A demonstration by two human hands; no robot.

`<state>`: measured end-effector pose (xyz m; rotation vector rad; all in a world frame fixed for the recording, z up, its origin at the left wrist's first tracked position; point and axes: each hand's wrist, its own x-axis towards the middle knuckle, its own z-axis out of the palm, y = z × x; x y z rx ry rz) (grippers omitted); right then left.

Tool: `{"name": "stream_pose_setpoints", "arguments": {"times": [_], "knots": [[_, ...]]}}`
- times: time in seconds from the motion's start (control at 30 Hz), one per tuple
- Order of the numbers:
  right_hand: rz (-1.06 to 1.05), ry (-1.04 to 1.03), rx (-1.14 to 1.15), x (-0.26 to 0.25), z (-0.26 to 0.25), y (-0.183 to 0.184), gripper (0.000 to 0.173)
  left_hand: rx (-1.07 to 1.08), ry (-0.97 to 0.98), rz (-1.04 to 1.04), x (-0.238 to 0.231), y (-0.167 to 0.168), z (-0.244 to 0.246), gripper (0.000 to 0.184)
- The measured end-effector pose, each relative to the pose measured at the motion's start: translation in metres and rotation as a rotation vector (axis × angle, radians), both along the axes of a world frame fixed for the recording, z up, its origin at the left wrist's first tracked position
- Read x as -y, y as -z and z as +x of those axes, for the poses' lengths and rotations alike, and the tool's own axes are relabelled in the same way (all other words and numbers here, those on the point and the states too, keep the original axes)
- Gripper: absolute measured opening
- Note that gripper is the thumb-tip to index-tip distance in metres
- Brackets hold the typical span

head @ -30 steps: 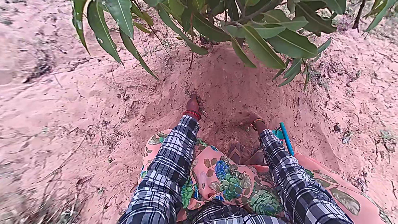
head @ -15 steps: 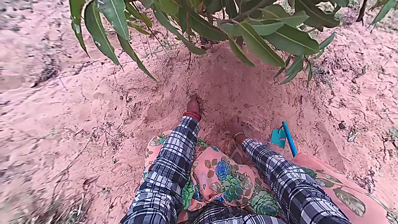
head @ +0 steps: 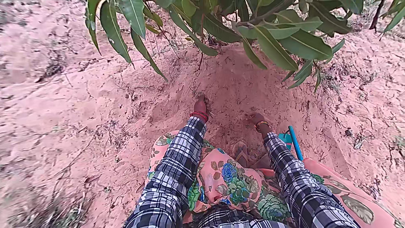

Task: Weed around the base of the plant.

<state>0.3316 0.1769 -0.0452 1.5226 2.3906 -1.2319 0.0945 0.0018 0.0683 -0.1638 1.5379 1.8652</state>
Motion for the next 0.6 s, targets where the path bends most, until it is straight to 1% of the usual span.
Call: {"name": "stream_pose_setpoints", "arguments": {"times": [0.07,0.13,0.23,0.3,0.33,0.4,0.43,0.5,0.53,0.57,0.6], "knots": [[0.013,0.151,-0.037,-0.009,0.014,-0.011,0.037,-0.010,0.000,-0.003,0.001,0.000,-0.001,0.028],[0.015,0.295,-0.034,-0.016,0.025,-0.015,0.041,-0.022,0.012,-0.007,0.000,0.000,-0.001,0.028],[-0.103,0.448,-0.160,-0.022,0.040,-0.001,0.039,-0.024,0.023,-0.006,-0.002,-0.004,0.002,0.028],[-0.174,0.473,-0.228,-0.026,0.042,0.012,0.040,-0.017,0.030,0.004,-0.002,-0.005,0.003,0.029],[-0.174,0.459,-0.187,-0.028,0.040,0.013,0.044,-0.015,0.034,0.007,-0.002,-0.004,0.003,0.028],[-0.174,0.396,-0.093,-0.027,0.033,0.004,0.060,-0.014,0.034,0.009,-0.002,-0.003,0.003,0.028],[-0.198,0.388,-0.112,-0.028,0.030,0.005,0.067,-0.011,0.029,0.007,-0.002,-0.003,0.003,0.028],[-0.299,0.432,-0.242,-0.030,0.023,0.001,0.071,-0.006,0.019,0.008,-0.001,-0.002,0.001,0.028],[-0.379,0.465,-0.347,-0.029,0.021,0.000,0.067,-0.006,0.016,0.013,0.000,-0.001,0.000,0.027],[-0.384,0.454,-0.402,-0.025,0.023,-0.003,0.068,-0.006,0.013,0.014,0.000,-0.001,0.000,0.027],[-0.268,0.411,-0.384,-0.017,0.027,-0.010,0.073,-0.005,0.012,0.016,0.000,-0.001,-0.001,0.028]]}}
